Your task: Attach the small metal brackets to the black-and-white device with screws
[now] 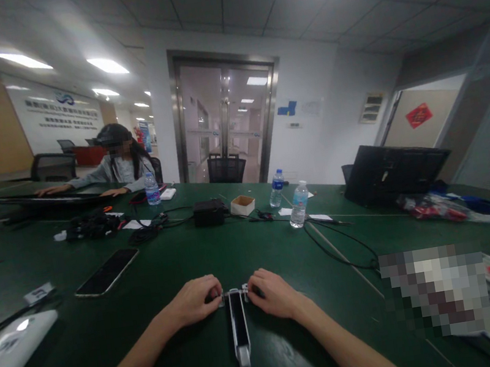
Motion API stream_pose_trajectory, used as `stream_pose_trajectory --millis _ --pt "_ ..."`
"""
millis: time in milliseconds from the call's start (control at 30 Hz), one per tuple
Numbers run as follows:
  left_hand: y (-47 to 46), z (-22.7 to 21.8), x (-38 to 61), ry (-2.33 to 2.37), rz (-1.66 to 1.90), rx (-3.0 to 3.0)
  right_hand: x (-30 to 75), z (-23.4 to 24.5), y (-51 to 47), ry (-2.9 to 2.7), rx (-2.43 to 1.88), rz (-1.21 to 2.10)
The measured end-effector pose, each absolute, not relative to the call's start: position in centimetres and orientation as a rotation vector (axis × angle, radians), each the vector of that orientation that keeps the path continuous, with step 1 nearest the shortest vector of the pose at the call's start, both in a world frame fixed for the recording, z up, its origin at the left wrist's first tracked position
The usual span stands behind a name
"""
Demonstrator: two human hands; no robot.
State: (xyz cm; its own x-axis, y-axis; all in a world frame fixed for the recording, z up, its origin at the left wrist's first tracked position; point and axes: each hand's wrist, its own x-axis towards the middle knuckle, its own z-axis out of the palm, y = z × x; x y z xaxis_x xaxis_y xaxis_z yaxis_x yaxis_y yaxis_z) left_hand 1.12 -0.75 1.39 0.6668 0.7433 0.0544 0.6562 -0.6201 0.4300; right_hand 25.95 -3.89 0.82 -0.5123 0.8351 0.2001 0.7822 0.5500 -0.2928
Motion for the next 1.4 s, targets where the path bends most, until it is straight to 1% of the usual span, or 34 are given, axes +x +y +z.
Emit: stream_pose_trajectory --millis 700,1000,1400 --pt "-0.55 1.03 1.1 1.05 0.383 2.518 25.82 0.8 -3.83 -2.482 -1.354 0.21" --pt "-0.98 1.66 1.25 1.139 0.307 2.495 25.92 0.64 -3.82 -2.474 -1.342 0.213" --pt "-0.85 1.51 1.13 1.098 0.341 2.499 26.06 0.43 -3.66 -2.476 -1.337 0.228"
